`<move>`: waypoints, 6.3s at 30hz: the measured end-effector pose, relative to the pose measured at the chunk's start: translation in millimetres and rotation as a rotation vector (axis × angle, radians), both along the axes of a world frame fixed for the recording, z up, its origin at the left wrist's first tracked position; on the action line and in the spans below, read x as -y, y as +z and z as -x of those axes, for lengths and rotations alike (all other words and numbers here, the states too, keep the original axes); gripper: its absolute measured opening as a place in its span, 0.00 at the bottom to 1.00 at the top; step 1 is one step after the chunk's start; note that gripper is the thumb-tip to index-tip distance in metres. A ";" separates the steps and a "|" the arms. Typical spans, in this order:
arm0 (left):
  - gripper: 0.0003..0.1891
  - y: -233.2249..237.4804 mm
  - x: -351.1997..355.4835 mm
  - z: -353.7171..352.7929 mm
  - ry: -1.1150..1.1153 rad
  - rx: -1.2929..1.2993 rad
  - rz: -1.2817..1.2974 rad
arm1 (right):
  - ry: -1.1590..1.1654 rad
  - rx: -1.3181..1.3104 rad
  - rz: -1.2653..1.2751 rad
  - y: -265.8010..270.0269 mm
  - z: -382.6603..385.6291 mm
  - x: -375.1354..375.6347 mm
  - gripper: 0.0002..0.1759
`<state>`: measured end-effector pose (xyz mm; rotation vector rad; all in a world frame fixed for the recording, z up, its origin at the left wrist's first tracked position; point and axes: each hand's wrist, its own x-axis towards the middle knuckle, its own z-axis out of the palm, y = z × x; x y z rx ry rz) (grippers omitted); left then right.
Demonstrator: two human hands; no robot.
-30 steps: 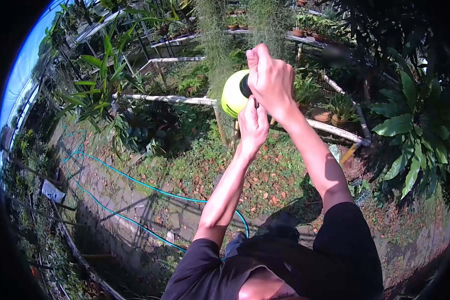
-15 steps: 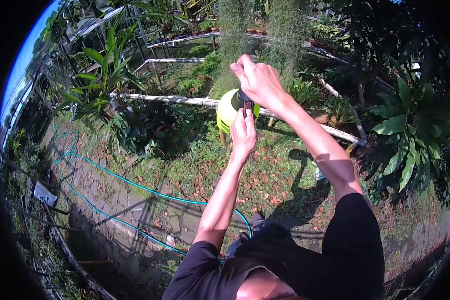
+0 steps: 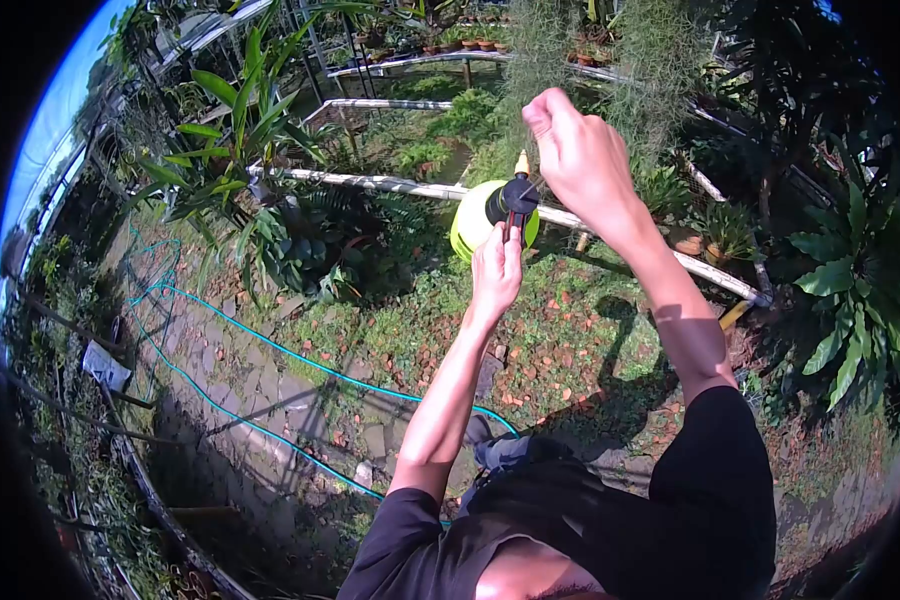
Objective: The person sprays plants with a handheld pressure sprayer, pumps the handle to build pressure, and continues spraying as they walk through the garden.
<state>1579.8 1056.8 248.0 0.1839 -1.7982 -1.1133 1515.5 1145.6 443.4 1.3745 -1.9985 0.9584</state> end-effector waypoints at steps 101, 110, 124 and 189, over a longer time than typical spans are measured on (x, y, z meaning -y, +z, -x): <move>0.12 -33.1 606.8 -67.0 -0.407 0.242 -0.188 | -0.292 0.068 0.247 -22.9 -97.9 601.3 0.14; 0.10 3.6 634.1 -76.8 -0.288 0.001 -0.112 | -0.263 0.035 0.172 -70.1 -74.1 662.2 0.12; 0.11 -25.0 675.0 -55.1 -0.088 0.052 -0.127 | -0.080 0.125 0.025 -112.0 -35.8 725.0 0.22; 0.14 -221.9 847.1 -509.3 -0.198 0.613 -0.778 | -0.095 1.581 -0.812 -529.0 -363.6 761.2 0.19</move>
